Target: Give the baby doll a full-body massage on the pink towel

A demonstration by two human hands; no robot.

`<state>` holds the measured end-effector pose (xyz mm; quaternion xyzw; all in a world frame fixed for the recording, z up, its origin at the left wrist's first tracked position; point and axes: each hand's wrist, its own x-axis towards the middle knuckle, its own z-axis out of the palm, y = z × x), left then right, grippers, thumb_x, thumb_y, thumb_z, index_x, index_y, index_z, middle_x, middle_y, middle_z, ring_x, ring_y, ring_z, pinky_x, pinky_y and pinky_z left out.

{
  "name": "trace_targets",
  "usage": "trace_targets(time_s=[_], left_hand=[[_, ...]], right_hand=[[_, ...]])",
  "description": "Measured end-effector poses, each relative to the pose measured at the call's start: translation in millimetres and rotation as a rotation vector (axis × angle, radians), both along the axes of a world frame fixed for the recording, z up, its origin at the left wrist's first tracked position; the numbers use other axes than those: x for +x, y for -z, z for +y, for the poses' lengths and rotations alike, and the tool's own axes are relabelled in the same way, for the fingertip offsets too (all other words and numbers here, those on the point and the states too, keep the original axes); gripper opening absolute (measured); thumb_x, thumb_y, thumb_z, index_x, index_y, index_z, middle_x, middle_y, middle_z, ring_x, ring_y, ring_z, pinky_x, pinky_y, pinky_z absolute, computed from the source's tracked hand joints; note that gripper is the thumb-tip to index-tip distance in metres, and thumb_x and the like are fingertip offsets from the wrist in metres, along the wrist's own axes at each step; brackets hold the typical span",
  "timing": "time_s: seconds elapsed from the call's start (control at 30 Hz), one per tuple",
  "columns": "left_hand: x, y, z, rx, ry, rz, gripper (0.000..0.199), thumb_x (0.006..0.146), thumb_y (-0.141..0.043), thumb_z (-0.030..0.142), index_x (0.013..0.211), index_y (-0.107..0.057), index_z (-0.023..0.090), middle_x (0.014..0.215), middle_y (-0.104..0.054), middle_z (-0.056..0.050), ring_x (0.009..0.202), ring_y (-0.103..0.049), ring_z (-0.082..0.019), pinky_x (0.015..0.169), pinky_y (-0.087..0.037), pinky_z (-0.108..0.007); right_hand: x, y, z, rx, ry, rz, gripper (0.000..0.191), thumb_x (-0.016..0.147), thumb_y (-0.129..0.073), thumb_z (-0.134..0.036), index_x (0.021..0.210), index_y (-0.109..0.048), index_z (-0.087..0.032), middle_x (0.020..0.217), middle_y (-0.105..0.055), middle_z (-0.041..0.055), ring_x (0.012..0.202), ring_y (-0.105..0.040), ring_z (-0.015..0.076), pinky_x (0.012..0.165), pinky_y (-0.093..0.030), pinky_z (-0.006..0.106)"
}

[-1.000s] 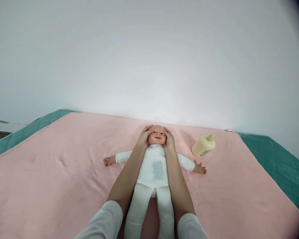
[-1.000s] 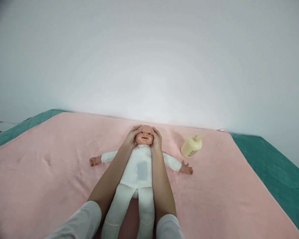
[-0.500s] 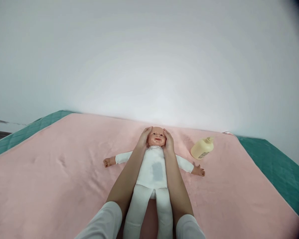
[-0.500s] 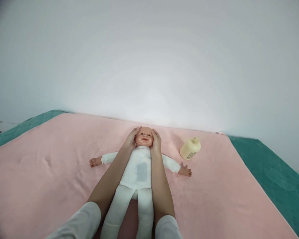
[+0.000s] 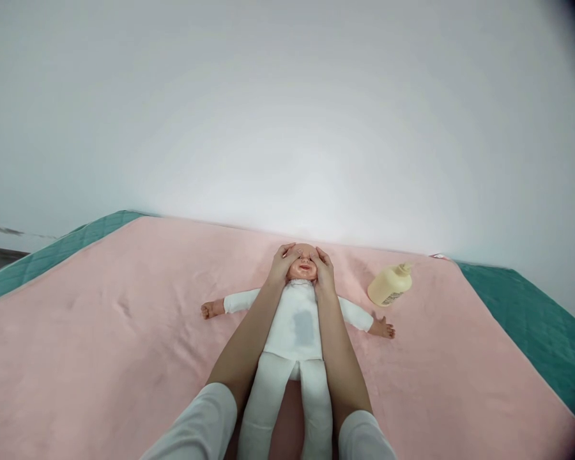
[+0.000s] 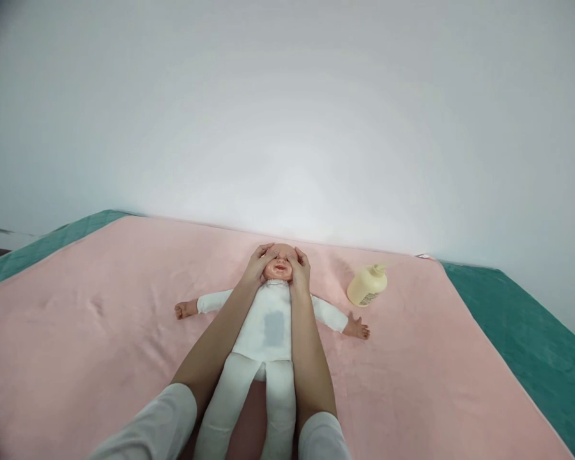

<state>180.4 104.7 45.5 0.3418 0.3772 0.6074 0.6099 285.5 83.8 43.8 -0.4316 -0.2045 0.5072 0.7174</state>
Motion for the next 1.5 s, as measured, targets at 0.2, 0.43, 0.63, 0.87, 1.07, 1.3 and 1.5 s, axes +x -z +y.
trace_targets(time_s=[0.2, 0.43, 0.63, 0.87, 1.07, 1.3, 1.5], left_hand=[[0, -4.3, -3, -0.012, 0.033, -0.068, 0.045, 0.060, -0.081, 0.028, 0.099, -0.061, 0.017, 0.094, -0.063, -0.005, 0.083, -0.063, -0.016, 0.080, -0.050, -0.032], [-2, -10.8, -7, -0.027, 0.055, -0.122, 0.039, 0.060, -0.078, 0.023, 0.095, -0.062, 0.017, 0.092, -0.063, -0.003, 0.081, -0.061, -0.015, 0.076, -0.049, -0.030], [-5, -13.6, -4, -0.100, 0.074, -0.163, 0.036, 0.061, -0.076, 0.023, 0.095, -0.064, 0.017, 0.093, -0.065, -0.005, 0.083, -0.062, -0.017, 0.081, -0.048, -0.033], [-8, -11.5, -1, -0.146, 0.077, -0.172, 0.035, 0.061, -0.075, 0.021, 0.095, -0.067, 0.018, 0.092, -0.068, -0.006, 0.085, -0.063, -0.019, 0.084, -0.049, -0.036], [-10, -9.8, 0, -0.185, 0.070, -0.166, 0.033, 0.065, -0.074, 0.021, 0.097, -0.068, 0.019, 0.093, -0.069, -0.006, 0.084, -0.064, -0.020, 0.083, -0.050, -0.036], [-4, -10.8, -4, -0.049, 0.058, -0.159, 0.039, 0.062, -0.082, 0.033, 0.093, -0.066, 0.016, 0.094, -0.068, -0.006, 0.086, -0.064, -0.019, 0.086, -0.049, -0.035], [-1, -7.0, -5, -0.028, 0.024, -0.089, 0.050, 0.054, -0.085, 0.025, 0.098, -0.064, 0.015, 0.096, -0.065, -0.007, 0.085, -0.064, -0.018, 0.084, -0.050, -0.036]], right_hand=[[0, 0.7, 2, 0.003, -0.008, 0.003, 0.048, 0.059, -0.078, -0.028, 0.104, -0.063, -0.018, 0.098, -0.069, 0.0029, 0.091, -0.065, 0.0169, 0.081, -0.055, 0.030], [1, -1.5, 2, -0.017, -0.004, 0.029, 0.044, 0.061, -0.077, -0.028, 0.102, -0.064, -0.019, 0.095, -0.069, 0.0021, 0.085, -0.065, 0.0161, 0.078, -0.055, 0.030], [2, -1.5, 2, -0.031, -0.005, 0.076, 0.038, 0.062, -0.072, -0.023, 0.098, -0.066, -0.020, 0.088, -0.070, 0.0007, 0.082, -0.065, 0.0165, 0.077, -0.055, 0.032], [5, 2.4, 4, -0.015, -0.018, 0.116, 0.035, 0.060, -0.069, -0.022, 0.095, -0.066, -0.020, 0.085, -0.071, 0.0007, 0.080, -0.066, 0.0181, 0.078, -0.055, 0.036], [5, 0.3, 5, -0.059, 0.001, 0.168, 0.031, 0.062, -0.064, -0.020, 0.093, -0.067, -0.019, 0.086, -0.072, 0.0019, 0.081, -0.067, 0.0192, 0.080, -0.055, 0.038], [1, -4.2, 0, -0.011, -0.004, 0.089, 0.038, 0.063, -0.074, -0.029, 0.098, -0.066, -0.018, 0.091, -0.071, 0.0030, 0.085, -0.067, 0.0190, 0.080, -0.056, 0.035], [1, -2.8, -2, -0.012, 0.010, 0.024, 0.052, 0.057, -0.081, -0.027, 0.105, -0.064, -0.017, 0.099, -0.069, 0.0049, 0.087, -0.066, 0.0182, 0.079, -0.056, 0.032]])
